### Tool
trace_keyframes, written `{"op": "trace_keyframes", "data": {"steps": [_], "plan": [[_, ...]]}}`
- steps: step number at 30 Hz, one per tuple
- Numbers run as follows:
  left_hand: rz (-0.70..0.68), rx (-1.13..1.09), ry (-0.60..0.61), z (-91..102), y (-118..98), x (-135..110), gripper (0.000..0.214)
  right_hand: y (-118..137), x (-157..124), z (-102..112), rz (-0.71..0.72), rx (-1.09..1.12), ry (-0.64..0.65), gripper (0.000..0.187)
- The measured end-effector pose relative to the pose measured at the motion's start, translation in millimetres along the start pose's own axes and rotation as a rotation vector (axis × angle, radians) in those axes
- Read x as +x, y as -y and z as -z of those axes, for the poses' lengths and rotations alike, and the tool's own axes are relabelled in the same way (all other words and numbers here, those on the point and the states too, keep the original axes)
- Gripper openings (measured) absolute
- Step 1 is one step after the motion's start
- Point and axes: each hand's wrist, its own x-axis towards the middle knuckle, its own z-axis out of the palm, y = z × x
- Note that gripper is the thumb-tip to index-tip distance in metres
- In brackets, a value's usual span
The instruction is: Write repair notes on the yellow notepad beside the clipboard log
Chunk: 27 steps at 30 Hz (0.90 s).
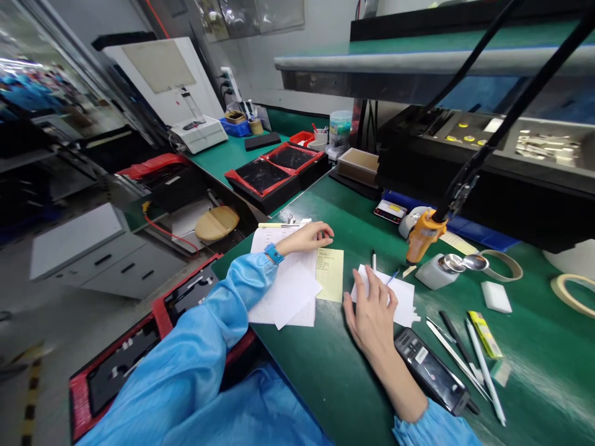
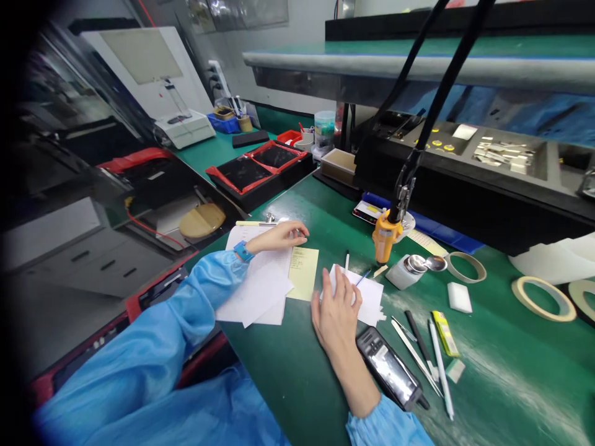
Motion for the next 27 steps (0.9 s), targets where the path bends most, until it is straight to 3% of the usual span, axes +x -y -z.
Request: {"op": "trace_keyframes", "data": {"steps": [4, 7, 10, 13, 17, 22, 27], "plan": [[0.001, 0.060, -0.049, 7.3, -10.7, -49.2, 0.030, 5.2, -0.8, 4.9, 0.293, 0.096, 0.121, 0.049], [0.013, 0.206, -0.088, -6.8, -27.5, -104.2, 0.037, 8.5, -2.3, 5.4, 0.258, 0.081, 0.139, 0.045], [0.028, 0.353, -0.144, -33.8, -43.2, -158.4, 0.043, 9.0, -3.8, 7.7, 0.198, 0.046, 0.116, 0.041], [0.071, 0.498, -0.219, -58.1, -48.5, -195.9, 0.044, 7.6, -2.9, 13.5, 0.229, 0.037, 0.110, 0.037], [0.082, 0.508, -0.225, -69.8, -41.2, -215.1, 0.042, 4.3, 0.1, 21.0, 0.230, 0.062, 0.119, 0.030], [0.188, 0.564, -0.440, -61.9, -30.8, -220.0, 0.039, -0.6, 1.9, 25.9, 0.228, 0.123, 0.134, 0.023], [0.210, 0.652, -0.381, -57.0, -24.3, -223.3, 0.041, 2.1, 7.1, 32.1, 0.194, 0.213, 0.055, 0.031]]}}
